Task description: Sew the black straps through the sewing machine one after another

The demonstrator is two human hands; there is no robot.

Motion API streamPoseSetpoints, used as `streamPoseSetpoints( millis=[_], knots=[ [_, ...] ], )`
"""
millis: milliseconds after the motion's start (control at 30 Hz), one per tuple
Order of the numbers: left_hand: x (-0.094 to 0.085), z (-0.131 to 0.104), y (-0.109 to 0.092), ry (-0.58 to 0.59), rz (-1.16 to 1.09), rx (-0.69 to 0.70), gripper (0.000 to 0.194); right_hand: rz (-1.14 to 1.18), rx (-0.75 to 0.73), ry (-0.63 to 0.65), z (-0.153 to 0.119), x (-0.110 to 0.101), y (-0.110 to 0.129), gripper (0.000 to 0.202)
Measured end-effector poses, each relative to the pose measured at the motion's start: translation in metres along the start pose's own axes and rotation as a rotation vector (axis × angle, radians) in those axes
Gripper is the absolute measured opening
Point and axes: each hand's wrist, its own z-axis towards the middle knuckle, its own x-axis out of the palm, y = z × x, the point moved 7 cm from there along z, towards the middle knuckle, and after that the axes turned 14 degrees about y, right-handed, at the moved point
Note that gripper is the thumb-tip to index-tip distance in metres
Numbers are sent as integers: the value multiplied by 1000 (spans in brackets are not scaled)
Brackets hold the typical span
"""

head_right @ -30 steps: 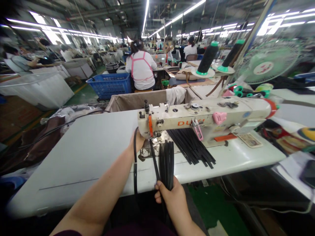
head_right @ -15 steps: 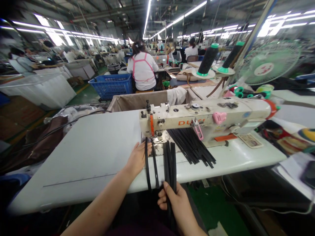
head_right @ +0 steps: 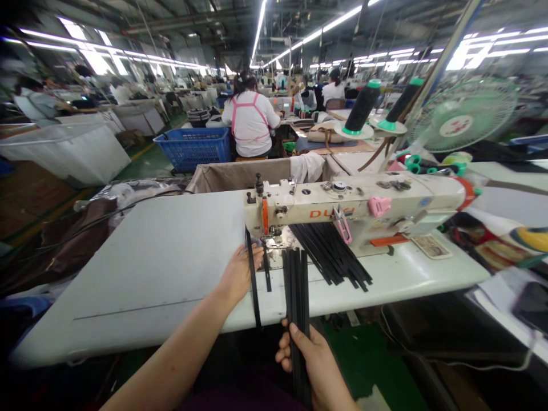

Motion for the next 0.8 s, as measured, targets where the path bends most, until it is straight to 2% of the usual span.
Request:
streamPoseSetpoints(
  millis=[267, 367, 600, 800],
  knots=[
    [-1, 0, 0, -61, 19, 39, 32, -52, -21, -26, 0, -4, -2, 68],
    [-2, 1, 0, -57, 15, 19, 31, -118, -19, -35, 2, -5, -2, 65],
    [-5, 2, -5, -49, 23, 39, 29, -36, -32, -18, 1, 2, 2, 70],
    [-7, 2, -8, -29, 55, 35, 28, -40, -57, -70, 1, -3, 3, 71]
  ],
)
